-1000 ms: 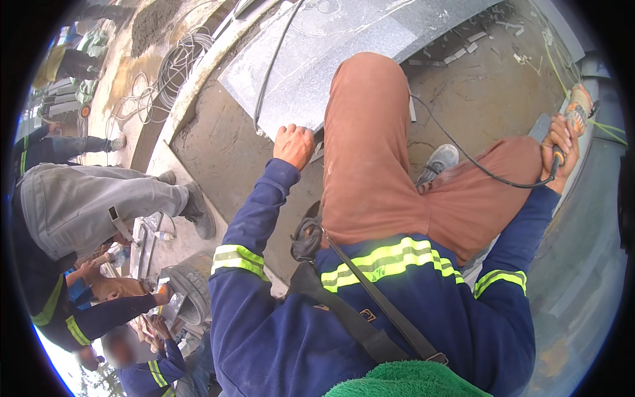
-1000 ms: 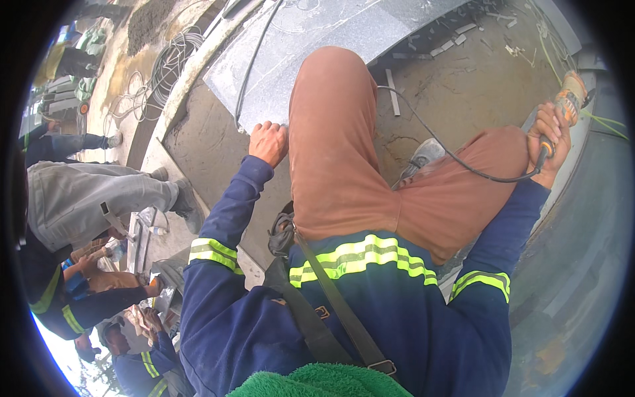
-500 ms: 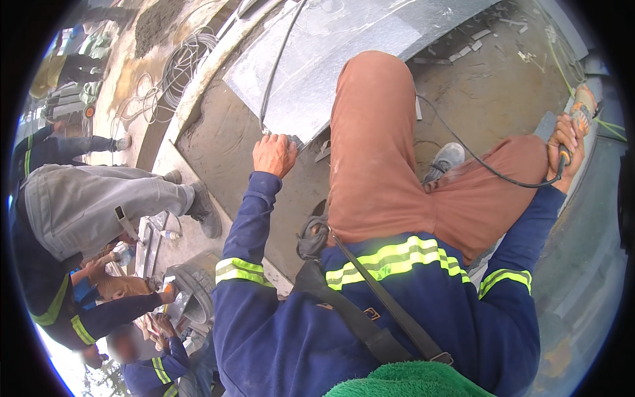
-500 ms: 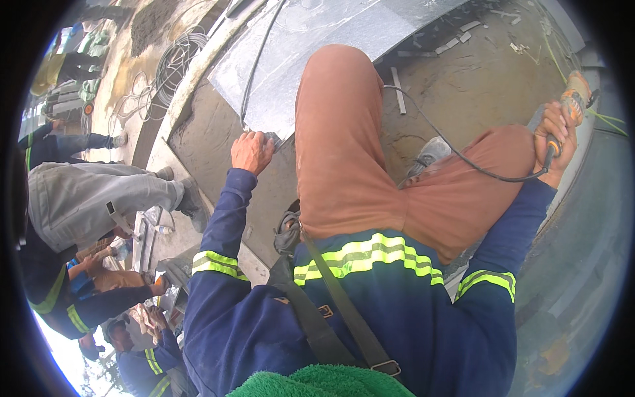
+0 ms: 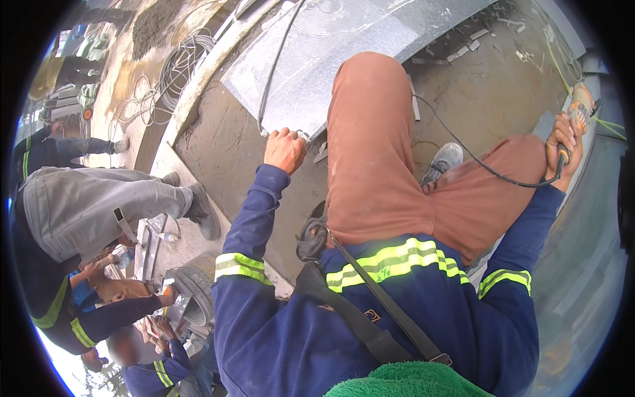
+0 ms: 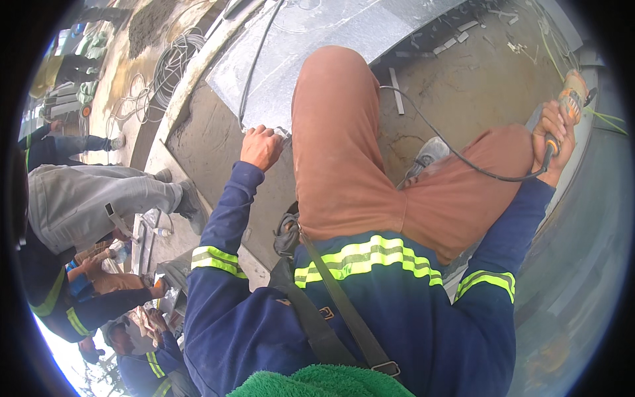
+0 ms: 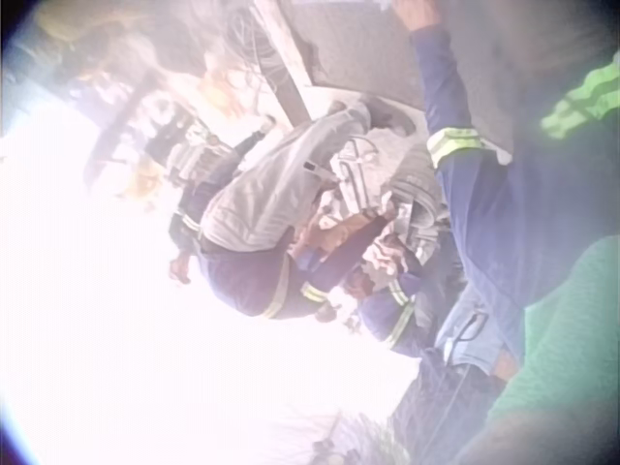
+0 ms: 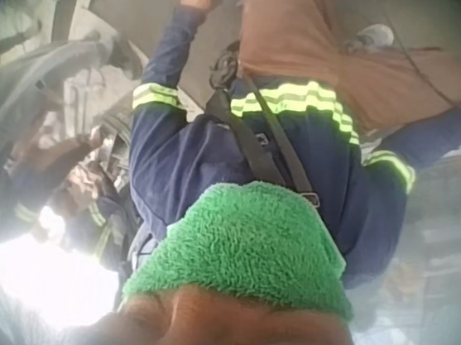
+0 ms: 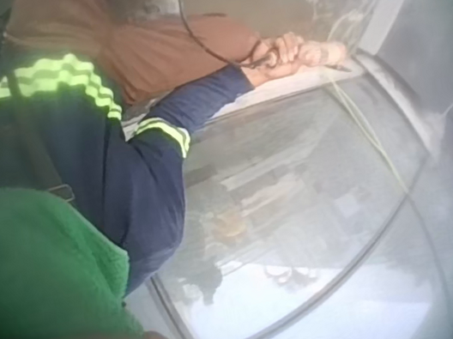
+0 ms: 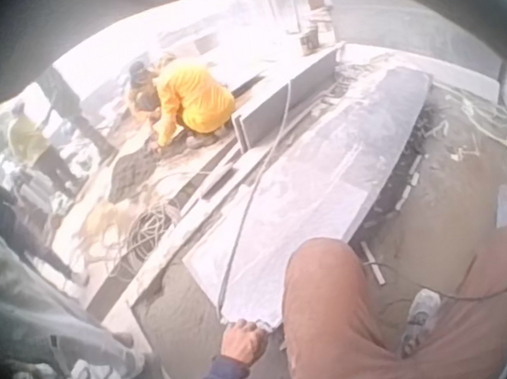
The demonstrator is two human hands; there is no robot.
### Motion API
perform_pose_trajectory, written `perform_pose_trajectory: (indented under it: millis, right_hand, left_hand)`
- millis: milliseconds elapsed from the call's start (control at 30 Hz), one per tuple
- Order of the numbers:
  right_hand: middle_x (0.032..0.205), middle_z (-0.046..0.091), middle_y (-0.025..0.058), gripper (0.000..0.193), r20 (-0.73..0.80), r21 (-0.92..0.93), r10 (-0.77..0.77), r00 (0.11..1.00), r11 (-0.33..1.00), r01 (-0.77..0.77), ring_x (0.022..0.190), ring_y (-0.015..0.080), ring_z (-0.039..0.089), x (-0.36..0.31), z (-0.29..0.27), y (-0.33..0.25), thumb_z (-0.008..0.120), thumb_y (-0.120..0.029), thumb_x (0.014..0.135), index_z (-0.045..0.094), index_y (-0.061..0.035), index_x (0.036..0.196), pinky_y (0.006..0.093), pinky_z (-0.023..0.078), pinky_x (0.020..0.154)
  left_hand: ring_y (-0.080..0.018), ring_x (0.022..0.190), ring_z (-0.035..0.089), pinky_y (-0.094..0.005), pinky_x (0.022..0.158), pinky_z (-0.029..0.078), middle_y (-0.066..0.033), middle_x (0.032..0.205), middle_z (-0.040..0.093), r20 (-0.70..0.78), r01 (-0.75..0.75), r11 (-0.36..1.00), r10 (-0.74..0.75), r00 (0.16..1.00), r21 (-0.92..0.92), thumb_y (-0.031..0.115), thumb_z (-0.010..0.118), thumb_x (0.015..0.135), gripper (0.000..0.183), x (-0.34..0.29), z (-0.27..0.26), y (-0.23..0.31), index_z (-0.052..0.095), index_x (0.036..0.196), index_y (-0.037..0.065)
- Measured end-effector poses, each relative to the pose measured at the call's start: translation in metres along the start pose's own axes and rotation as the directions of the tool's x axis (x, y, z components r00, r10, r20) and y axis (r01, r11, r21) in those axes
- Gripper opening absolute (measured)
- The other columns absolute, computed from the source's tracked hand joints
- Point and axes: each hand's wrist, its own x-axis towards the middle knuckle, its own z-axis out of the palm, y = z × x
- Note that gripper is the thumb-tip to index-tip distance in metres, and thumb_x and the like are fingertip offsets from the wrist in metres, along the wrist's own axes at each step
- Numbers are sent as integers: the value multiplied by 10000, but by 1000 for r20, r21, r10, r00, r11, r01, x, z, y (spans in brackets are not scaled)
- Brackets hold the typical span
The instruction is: The person uses an angle grinder to cut a large stone slab on a construction site. The person holds the tool with both hands and guides it along the slab surface, producing dust and debris. Other workers are visible in the background.
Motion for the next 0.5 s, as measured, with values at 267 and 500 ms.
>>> perform_pose_trajectory:
  millis: [267, 500]
  right_hand:
    - [823, 427, 71, 106, 11, 64, 2, 1000, 998, -3, 653, 131, 475, -1, -4, -5, 478, 31, 1045, 392, 7, 987, 258, 496, 546]
    - [815, 436, 70, 110, 37, 78, 28, 999, 997, -30, 661, 136, 486, -1, -7, -6, 484, 30, 1047, 394, 3, 988, 260, 502, 553]
  left_hand:
    - [-263, 901, 656, -424, 816, 480, -89, 813, 697, 102, -143, 987, 135, 985, 72, 175, 675, 837, 117, 12, -1, -4, 689, 764, 84]
    - [-258, 936, 640, -411, 846, 475, -93, 859, 677, 177, -289, 953, 270, 946, 92, 195, 666, 874, 126, 21, -5, -20, 670, 814, 85]
